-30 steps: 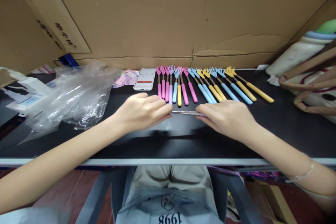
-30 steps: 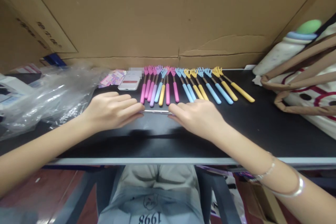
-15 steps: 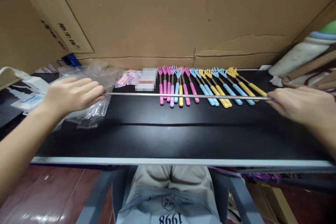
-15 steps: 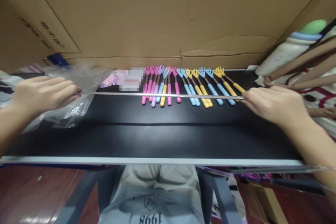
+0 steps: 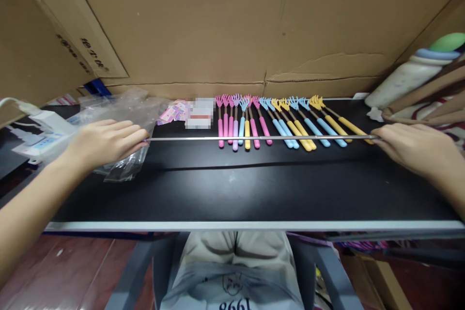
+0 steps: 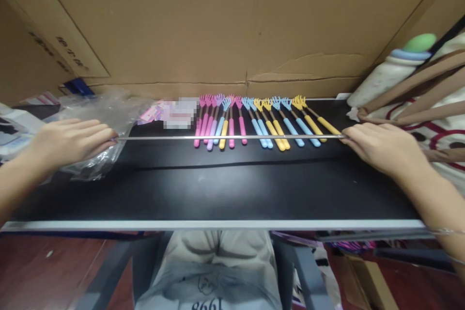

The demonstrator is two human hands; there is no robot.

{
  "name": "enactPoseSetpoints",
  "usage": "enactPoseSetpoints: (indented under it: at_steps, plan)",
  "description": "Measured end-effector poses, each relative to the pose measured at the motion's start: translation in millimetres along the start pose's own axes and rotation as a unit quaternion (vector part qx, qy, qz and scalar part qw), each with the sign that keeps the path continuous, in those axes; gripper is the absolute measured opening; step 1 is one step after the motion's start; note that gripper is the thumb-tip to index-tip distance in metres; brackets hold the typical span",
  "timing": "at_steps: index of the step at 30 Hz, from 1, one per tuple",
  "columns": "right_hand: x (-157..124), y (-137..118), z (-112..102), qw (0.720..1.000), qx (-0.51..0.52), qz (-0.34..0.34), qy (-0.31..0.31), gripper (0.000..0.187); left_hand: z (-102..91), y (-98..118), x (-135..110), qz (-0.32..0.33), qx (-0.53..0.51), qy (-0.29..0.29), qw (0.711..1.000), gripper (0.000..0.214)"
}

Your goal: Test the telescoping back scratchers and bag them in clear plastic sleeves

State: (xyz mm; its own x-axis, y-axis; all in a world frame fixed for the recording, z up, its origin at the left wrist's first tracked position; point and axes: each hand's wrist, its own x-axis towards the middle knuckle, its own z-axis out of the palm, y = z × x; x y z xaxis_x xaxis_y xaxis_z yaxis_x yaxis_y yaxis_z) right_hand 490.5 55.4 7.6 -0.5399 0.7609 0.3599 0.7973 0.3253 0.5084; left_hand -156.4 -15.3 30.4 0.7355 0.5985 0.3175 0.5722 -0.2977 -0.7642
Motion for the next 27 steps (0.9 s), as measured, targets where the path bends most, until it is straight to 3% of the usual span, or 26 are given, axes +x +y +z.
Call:
enactPoseSetpoints:
  at_steps: [4,8,13,20,27]
  plan:
    - [-0.1,-0.8,3.4,1.0,0.009,-0.008,0.019,0.026,-4.6,4.6,2.9,0.005,-0.014,0.016,1.0,0.035]
    - [6.0,-17.0,-9.0,1.0,0.014,0.015,0.023,0.026,-8.4,5.4,12.8,0.003,0.011,0.039,0.999,0.03]
    - [20.8,-70.9,-31.2,0.996,0.054,-0.028,0.066,0.031,-16.0,25.1,38.9,0.037,-0.025,0.109,0.993,0.028]
    - [42.4,-167.9,-70.7,0.97,0.197,-0.115,0.085,0.028,-53.1,79.9,83.4,0.051,-0.126,0.154,0.979,0.031]
    - [69.5,-198.2,-97.0,0.969,0.182,-0.132,0.106,0.026,-57.4,112.1,115.3,0.017,-0.202,0.153,0.967,0.025]
